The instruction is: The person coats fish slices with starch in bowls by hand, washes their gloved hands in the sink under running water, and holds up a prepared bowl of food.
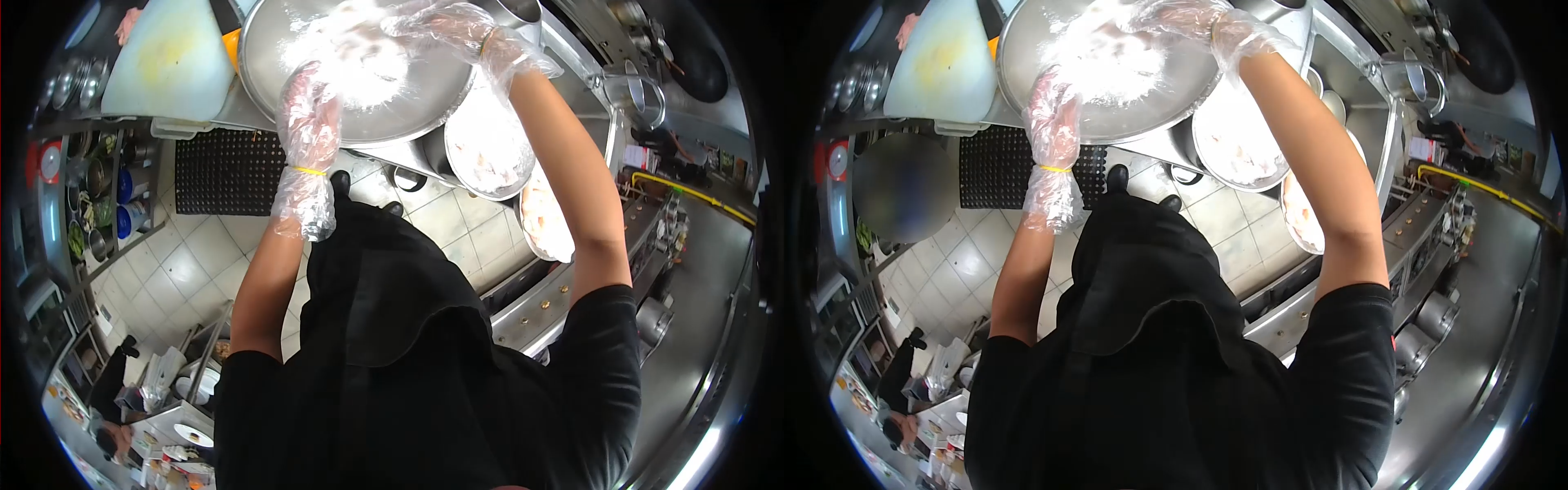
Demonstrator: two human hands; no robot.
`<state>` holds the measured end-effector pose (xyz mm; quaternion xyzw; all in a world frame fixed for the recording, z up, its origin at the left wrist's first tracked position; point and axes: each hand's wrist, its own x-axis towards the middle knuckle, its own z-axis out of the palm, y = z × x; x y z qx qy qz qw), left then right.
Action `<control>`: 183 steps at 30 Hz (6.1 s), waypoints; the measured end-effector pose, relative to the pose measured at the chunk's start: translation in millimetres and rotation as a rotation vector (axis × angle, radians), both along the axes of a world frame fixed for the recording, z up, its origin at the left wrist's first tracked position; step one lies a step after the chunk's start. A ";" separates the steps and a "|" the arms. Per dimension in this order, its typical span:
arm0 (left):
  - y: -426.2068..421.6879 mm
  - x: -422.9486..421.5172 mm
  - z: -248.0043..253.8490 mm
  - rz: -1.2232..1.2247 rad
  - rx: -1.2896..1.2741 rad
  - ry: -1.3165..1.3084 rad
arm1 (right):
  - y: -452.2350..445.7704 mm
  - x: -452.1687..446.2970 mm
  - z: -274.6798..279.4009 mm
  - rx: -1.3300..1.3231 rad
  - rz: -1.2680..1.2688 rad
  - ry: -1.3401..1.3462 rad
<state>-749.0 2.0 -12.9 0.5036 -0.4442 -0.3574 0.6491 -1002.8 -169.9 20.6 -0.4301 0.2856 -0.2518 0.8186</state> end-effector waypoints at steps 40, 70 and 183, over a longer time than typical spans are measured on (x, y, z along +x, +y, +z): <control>3.1 4.8 -13.8 0.016 -0.004 0.165 | 109.8 -109.8 18.2 -0.868 0.562 1.533; 39.4 -296.1 67.3 -1.267 0.355 0.318 | 242.3 -354.3 67.0 -0.206 -0.399 0.726; -22.2 28.9 10.0 -0.117 -0.016 -0.777 | 143.4 -85.8 17.4 -0.617 -0.076 1.485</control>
